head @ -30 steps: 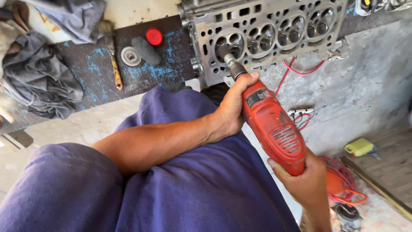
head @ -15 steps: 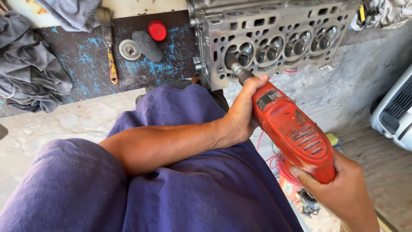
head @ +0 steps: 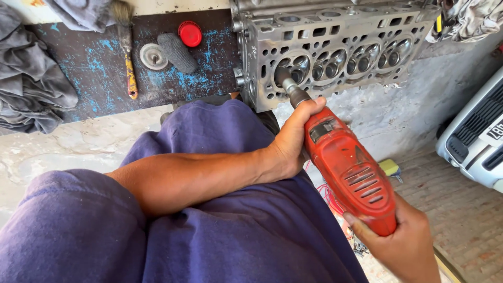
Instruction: Grinding valve seats in an engine cylinder head using a power drill
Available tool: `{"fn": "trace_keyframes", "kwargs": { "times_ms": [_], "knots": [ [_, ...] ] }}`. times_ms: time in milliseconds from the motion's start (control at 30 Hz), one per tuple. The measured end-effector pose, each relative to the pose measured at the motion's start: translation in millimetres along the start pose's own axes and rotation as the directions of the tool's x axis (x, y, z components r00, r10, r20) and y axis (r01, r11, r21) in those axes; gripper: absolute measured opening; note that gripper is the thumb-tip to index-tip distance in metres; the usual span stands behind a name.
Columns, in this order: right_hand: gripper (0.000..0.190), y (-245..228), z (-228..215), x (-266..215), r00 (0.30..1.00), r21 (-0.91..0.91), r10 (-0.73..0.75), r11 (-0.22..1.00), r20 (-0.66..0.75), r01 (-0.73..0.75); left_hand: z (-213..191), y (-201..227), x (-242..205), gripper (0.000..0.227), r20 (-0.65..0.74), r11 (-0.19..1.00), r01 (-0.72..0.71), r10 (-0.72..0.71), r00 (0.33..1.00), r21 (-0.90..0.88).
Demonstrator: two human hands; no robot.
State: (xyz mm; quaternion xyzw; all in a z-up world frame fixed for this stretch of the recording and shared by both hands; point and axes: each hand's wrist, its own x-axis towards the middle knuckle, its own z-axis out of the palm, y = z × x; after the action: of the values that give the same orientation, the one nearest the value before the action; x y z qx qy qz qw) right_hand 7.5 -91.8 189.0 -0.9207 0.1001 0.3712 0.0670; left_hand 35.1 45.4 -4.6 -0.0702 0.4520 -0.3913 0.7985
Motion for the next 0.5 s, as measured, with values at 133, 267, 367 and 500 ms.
{"fn": "trace_keyframes", "kwargs": {
  "times_ms": [133, 267, 367, 500],
  "knots": [
    [0.051, -0.4, 8.9, -3.2, 0.999, 0.029, -0.038, 0.999, -0.033, 0.039, -3.1, -1.0, 4.5, 0.042, 0.017, 0.999, -0.036, 0.037, 0.999, -0.022],
    [0.047, -7.8, 16.3, -7.2, 0.998, 0.118, -0.027, 0.992, -0.061, 0.034, -3.9, 1.2, 1.9, 0.039, -0.031, 0.999, -0.026, 0.027, 0.999, 0.044],
    [0.042, -9.2, 17.9, -7.5, 0.997, 0.136, -0.043, 0.989, -0.056, 0.050, -5.0, 2.2, 0.1, 0.038, -0.045, 0.999, -0.014, 0.015, 0.999, 0.035],
    [0.042, -9.3, 19.4, -11.1, 0.995, 0.107, -0.084, 0.990, -0.046, 0.089, -6.2, 1.3, -5.8, 0.041, -0.033, 1.000, 0.017, -0.017, 0.999, 0.006]
  ]
}}
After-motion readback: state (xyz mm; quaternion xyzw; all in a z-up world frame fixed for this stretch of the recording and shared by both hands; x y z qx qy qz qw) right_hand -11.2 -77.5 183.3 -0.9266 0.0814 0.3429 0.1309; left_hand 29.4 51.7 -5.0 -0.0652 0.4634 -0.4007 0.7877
